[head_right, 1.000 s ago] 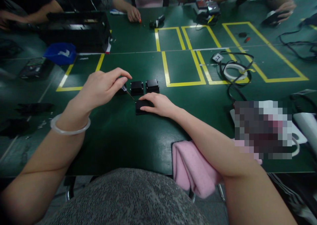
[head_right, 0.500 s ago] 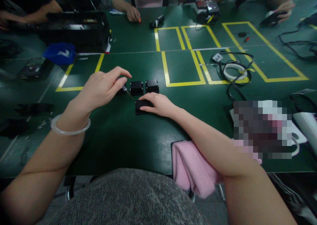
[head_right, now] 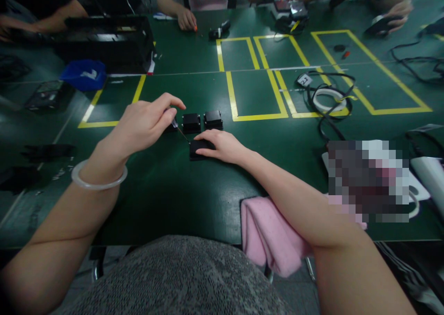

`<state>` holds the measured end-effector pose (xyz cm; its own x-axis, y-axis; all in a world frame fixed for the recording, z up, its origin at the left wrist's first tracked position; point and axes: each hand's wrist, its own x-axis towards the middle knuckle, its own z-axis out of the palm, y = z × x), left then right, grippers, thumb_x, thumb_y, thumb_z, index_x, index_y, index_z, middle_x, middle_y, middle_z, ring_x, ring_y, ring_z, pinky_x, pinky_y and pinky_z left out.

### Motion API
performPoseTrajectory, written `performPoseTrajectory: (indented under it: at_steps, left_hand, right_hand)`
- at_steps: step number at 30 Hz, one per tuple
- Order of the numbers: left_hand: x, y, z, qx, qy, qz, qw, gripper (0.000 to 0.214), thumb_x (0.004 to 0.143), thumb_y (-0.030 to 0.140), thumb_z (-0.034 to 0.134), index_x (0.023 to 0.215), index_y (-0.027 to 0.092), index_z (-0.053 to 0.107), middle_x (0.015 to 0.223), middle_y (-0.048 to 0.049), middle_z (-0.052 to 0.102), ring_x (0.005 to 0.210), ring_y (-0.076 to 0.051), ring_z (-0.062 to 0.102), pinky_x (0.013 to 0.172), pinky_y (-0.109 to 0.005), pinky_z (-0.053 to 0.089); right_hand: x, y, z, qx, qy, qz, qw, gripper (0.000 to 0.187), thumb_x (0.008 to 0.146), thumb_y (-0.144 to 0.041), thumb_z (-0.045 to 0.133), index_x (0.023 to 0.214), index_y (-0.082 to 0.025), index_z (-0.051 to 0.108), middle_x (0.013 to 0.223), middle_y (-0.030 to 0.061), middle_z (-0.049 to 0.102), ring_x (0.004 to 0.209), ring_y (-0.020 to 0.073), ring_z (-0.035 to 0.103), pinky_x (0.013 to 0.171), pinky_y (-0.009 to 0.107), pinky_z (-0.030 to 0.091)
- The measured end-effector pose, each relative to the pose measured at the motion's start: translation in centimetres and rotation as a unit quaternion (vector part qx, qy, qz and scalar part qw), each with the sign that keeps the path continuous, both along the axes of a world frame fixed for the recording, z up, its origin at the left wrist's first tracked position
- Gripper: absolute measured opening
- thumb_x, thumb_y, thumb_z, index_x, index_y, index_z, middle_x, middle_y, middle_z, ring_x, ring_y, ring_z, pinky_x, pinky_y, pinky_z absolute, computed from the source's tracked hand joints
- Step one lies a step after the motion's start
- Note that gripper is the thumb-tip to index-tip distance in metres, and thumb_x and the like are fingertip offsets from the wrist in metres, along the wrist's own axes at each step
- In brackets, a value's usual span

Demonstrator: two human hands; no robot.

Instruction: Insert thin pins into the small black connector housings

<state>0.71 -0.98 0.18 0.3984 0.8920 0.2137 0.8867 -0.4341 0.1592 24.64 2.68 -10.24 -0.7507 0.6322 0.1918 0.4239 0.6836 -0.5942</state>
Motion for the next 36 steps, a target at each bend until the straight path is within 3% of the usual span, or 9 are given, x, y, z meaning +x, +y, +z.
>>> performPoseTrajectory:
  at_steps: [18, 29, 36]
  left_hand:
    - [0.26, 0.04, -0.08, 0.001, -0.01, 0.0, 1.0, 0.042, 0.109, 0.035, 0.038, 0.134, 0.019, 0.068, 0.084, -0.0033, 0.071, 0.07, -0.018, 0.062, 0.073, -0.03, 0.046]
    - [0.23, -0.05, 0.02, -0.005, -0.018, -0.008, 1.0, 0.041, 0.107, 0.032, 0.035, 0.126, 0.019, 0.07, 0.089, -0.0045, 0.072, 0.077, -0.02, 0.066, 0.074, -0.032, 0.048]
    - [0.45, 0.04, -0.15, 0.014, -0.016, 0.01, 1.0, 0.043, 0.109, 0.034, 0.037, 0.132, 0.02, 0.07, 0.09, -0.0042, 0.074, 0.071, -0.017, 0.063, 0.07, -0.029, 0.043]
  right_hand:
    - [0.05, 0.04, -0.12, 0.005, 0.003, 0.004, 1.0, 0.041, 0.102, -0.044, 0.067, 0.134, -0.019, 0.073, 0.13, 0.0128, 0.078, 0.119, 0.0309, 0.071, 0.104, 0.046, 0.054]
    - [0.06, 0.07, -0.1, 0.005, 0.006, 0.004, 1.0, 0.041, 0.101, -0.044, 0.067, 0.133, -0.019, 0.073, 0.13, 0.013, 0.078, 0.12, 0.0314, 0.071, 0.104, 0.047, 0.054]
    - [0.03, 0.04, -0.05, 0.001, 0.004, 0.003, 1.0, 0.042, 0.101, -0.045, 0.067, 0.133, -0.018, 0.073, 0.129, 0.0147, 0.078, 0.12, 0.0323, 0.071, 0.104, 0.048, 0.054]
